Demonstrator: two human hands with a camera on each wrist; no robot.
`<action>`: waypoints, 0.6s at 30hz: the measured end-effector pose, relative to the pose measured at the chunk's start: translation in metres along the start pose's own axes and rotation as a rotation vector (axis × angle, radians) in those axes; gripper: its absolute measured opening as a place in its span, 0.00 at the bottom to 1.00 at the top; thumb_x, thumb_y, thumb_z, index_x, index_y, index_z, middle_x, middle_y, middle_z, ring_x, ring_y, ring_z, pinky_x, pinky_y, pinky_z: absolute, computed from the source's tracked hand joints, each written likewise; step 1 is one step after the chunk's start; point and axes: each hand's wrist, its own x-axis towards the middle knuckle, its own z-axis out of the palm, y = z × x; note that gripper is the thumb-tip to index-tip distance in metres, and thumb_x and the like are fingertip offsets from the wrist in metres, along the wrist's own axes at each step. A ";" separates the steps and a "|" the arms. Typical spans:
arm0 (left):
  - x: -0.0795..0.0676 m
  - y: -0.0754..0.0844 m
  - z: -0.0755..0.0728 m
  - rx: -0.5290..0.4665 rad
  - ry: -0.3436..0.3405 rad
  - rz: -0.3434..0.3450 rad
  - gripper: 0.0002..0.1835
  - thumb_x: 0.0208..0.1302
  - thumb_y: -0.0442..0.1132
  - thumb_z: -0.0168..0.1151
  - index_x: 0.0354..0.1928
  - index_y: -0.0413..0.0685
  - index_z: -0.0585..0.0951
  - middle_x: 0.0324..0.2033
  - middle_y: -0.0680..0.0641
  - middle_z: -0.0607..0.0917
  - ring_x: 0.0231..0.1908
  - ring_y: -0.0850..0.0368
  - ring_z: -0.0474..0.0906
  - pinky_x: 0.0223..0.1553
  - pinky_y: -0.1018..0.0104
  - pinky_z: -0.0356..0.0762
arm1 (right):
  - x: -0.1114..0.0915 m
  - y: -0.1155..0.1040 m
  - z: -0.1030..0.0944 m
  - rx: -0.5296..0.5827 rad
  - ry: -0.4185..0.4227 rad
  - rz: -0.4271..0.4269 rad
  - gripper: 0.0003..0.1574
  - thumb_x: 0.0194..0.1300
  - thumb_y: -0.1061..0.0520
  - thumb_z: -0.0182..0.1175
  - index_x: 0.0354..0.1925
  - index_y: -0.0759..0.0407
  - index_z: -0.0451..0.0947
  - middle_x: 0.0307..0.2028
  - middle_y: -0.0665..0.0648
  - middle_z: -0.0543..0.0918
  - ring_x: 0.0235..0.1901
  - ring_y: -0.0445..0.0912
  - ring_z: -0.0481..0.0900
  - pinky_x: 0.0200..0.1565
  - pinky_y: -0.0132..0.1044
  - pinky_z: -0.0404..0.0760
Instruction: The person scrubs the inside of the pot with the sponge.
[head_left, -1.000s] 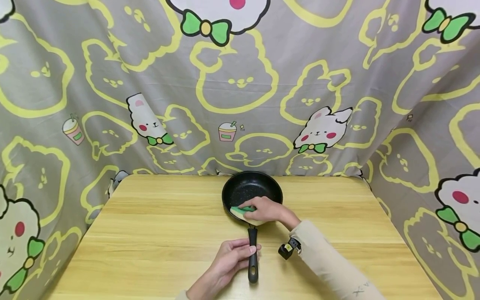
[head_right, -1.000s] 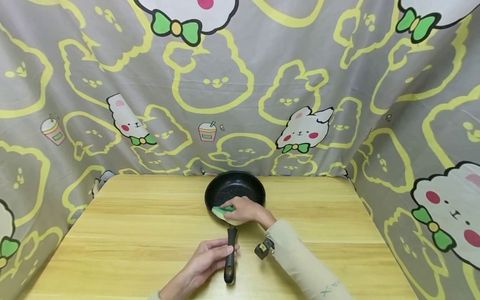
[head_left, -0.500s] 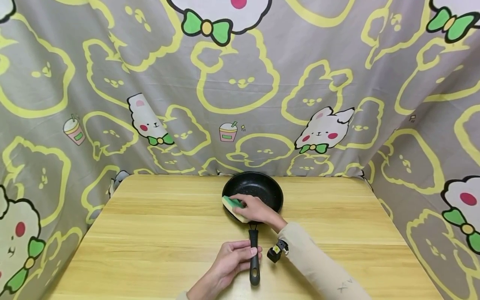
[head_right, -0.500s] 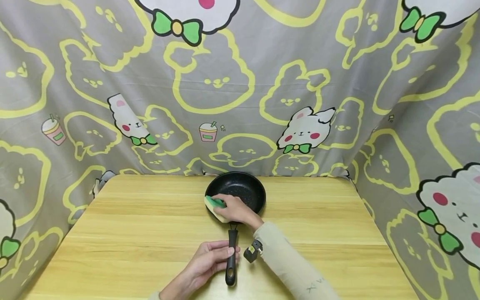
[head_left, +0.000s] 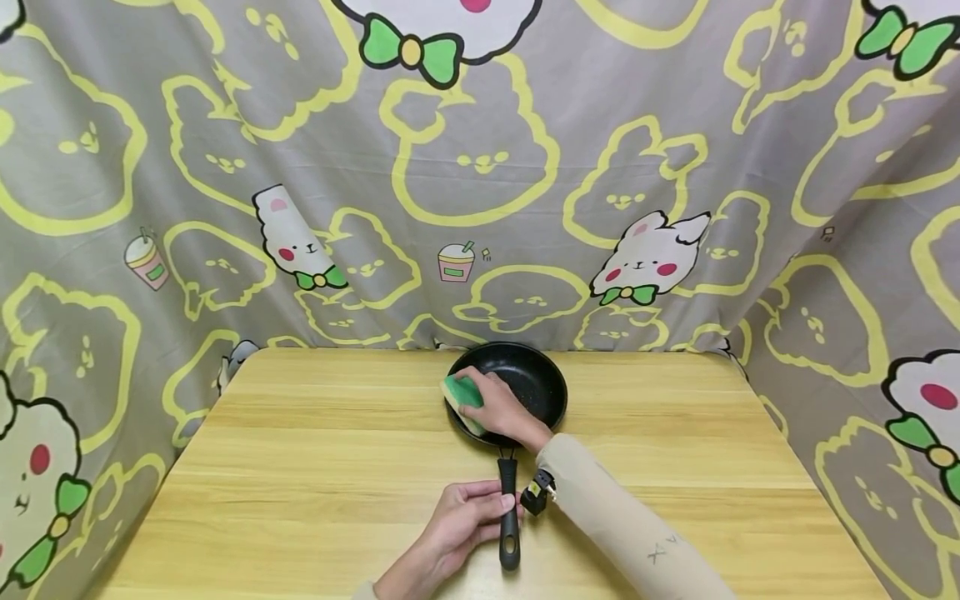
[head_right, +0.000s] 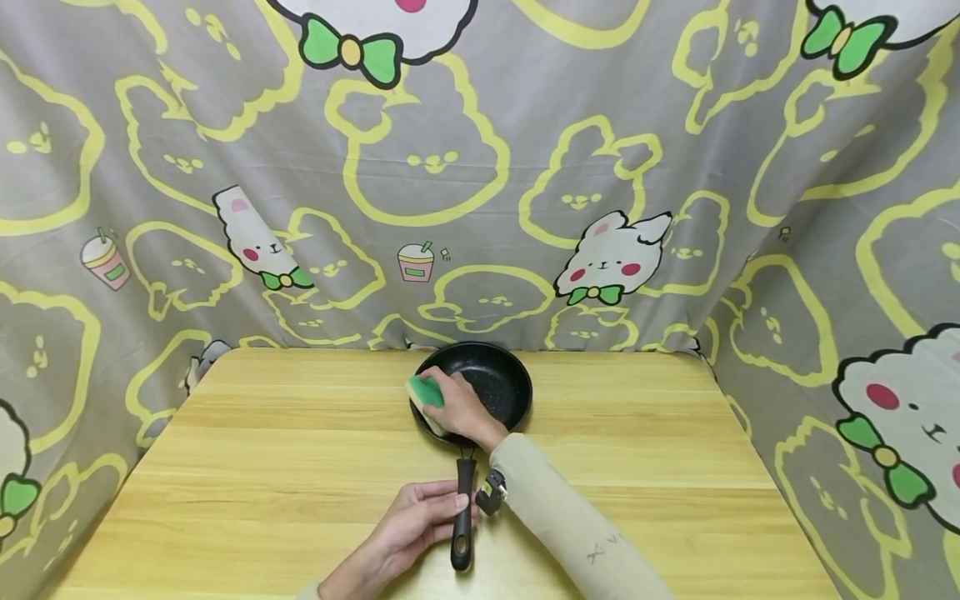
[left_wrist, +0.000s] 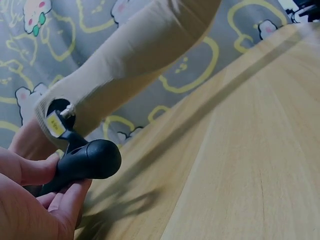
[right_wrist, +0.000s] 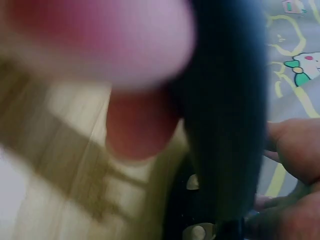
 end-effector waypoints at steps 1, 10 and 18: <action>0.000 0.000 0.000 0.000 0.004 -0.002 0.22 0.66 0.26 0.66 0.59 0.21 0.74 0.45 0.32 0.88 0.44 0.44 0.88 0.49 0.54 0.87 | 0.001 0.000 0.001 -0.014 0.005 -0.004 0.32 0.69 0.55 0.69 0.67 0.46 0.71 0.57 0.65 0.77 0.52 0.59 0.76 0.51 0.53 0.81; -0.001 -0.002 0.000 -0.001 0.008 -0.008 0.23 0.67 0.26 0.65 0.61 0.22 0.74 0.47 0.31 0.87 0.45 0.46 0.88 0.50 0.55 0.86 | 0.008 0.003 -0.003 -0.114 0.018 -0.039 0.33 0.68 0.57 0.70 0.67 0.46 0.70 0.53 0.64 0.72 0.49 0.59 0.75 0.50 0.54 0.82; -0.001 -0.002 0.001 -0.012 0.007 -0.004 0.24 0.67 0.27 0.66 0.61 0.21 0.74 0.49 0.29 0.86 0.44 0.48 0.88 0.50 0.56 0.87 | 0.012 0.010 -0.008 -0.156 -0.008 -0.108 0.33 0.70 0.58 0.68 0.68 0.45 0.69 0.57 0.63 0.70 0.51 0.59 0.73 0.52 0.53 0.81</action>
